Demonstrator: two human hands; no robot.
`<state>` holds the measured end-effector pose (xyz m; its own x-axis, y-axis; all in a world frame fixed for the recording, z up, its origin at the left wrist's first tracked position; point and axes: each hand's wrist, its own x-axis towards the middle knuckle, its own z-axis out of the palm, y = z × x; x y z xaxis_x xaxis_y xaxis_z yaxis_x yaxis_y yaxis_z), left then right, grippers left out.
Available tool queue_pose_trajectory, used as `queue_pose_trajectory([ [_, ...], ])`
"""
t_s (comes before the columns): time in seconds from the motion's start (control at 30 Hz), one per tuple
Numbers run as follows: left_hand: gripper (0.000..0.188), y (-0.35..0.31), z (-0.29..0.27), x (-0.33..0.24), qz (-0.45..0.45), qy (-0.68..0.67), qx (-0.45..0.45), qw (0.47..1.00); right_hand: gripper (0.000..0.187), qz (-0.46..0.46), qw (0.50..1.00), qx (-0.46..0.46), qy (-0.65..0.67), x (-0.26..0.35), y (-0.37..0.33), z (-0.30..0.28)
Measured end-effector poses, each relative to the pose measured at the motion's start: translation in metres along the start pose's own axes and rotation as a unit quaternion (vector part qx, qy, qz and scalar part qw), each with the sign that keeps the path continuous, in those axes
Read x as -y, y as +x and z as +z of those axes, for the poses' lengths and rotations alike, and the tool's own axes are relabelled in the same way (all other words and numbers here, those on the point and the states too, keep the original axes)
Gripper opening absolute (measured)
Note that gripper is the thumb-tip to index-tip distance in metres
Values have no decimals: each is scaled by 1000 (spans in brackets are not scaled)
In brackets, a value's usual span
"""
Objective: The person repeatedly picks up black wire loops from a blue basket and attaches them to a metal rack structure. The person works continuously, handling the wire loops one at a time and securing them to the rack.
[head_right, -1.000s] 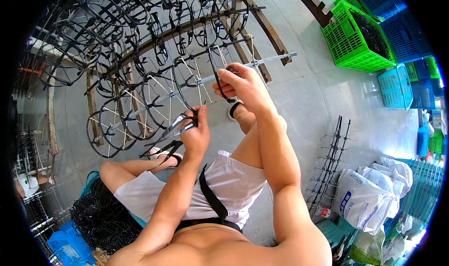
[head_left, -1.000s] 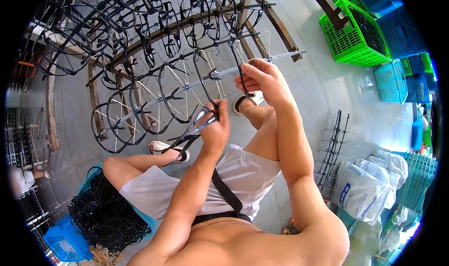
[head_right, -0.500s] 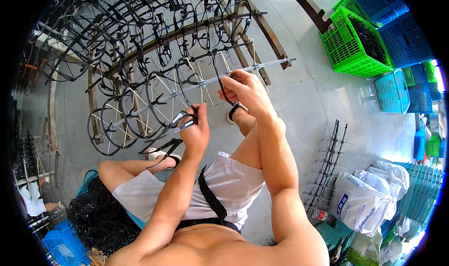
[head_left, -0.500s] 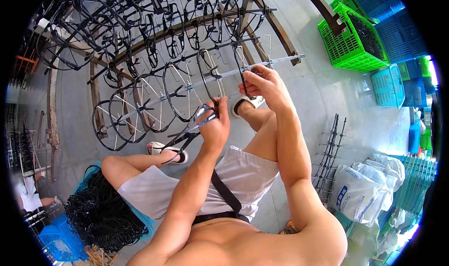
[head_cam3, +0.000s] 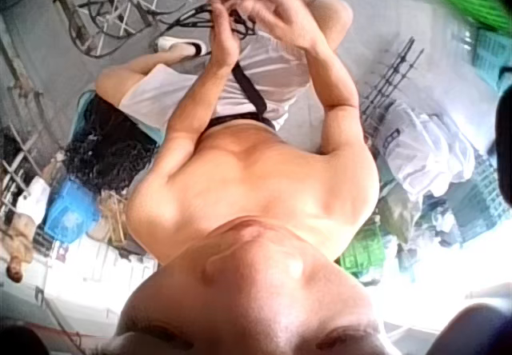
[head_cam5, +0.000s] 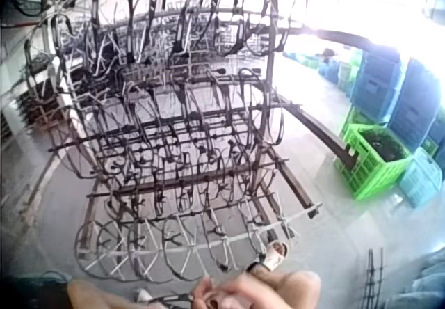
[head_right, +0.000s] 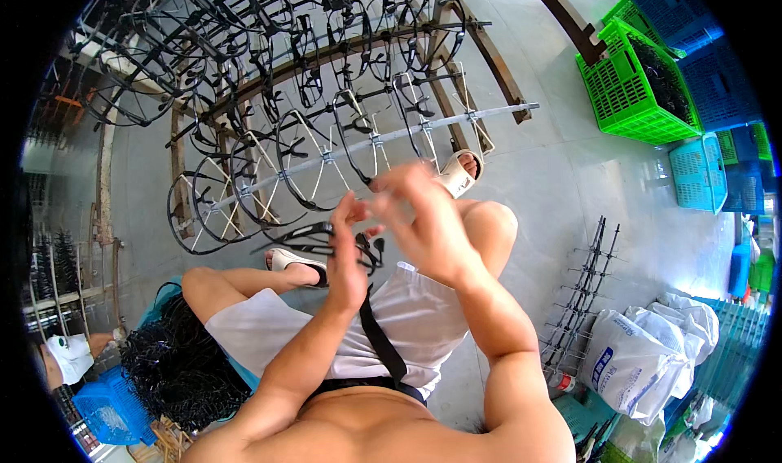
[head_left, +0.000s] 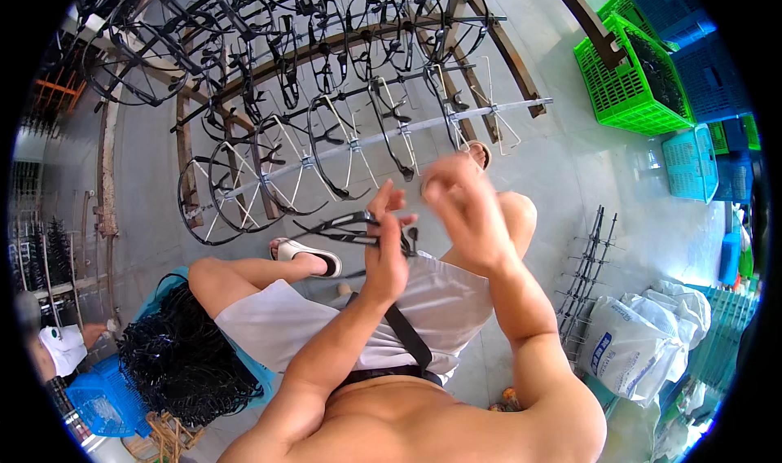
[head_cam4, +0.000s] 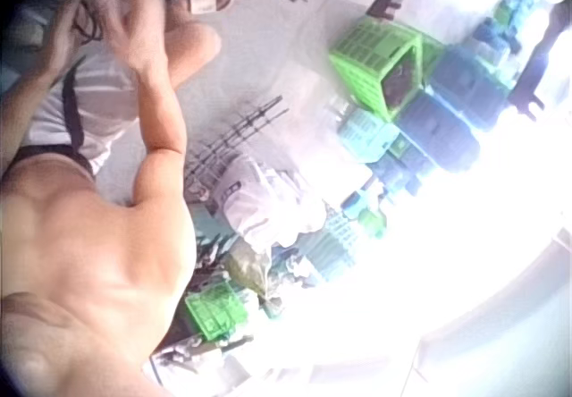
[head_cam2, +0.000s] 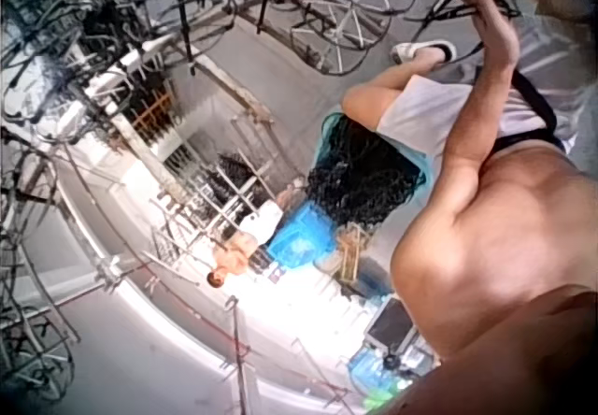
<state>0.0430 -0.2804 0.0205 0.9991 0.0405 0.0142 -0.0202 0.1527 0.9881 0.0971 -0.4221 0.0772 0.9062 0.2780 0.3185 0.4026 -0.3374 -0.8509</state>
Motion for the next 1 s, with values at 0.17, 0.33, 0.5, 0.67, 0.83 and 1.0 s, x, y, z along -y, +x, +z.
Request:
queue_pose_trajectory([
  [0.17, 74, -9, -16, -35, -98, -173, 34, 979, 31, 204, 854, 223, 424, 12, -36, 20],
  [0.33, 71, -8, -22, -44, -71, -83, 164, 980, 22, 249, 845, 221, 418, 11, -39, 15],
  [0.5, 49, -26, -25, -48, 64, -179, 135, 972, 28, 63, 887, -8, 457, 7, -37, -31],
  [0.67, 28, -27, -15, -61, -75, -32, 154, 985, 49, 43, 851, -198, 484, 13, -23, -116],
  [0.83, 28, 22, 35, -13, 59, 106, 48, 991, 42, 210, 879, -61, 423, -2, 43, -142],
  [1.0, 36, 65, 70, 16, 153, 216, -42, 963, 35, 257, 883, 52, 390, -39, 96, -133],
])
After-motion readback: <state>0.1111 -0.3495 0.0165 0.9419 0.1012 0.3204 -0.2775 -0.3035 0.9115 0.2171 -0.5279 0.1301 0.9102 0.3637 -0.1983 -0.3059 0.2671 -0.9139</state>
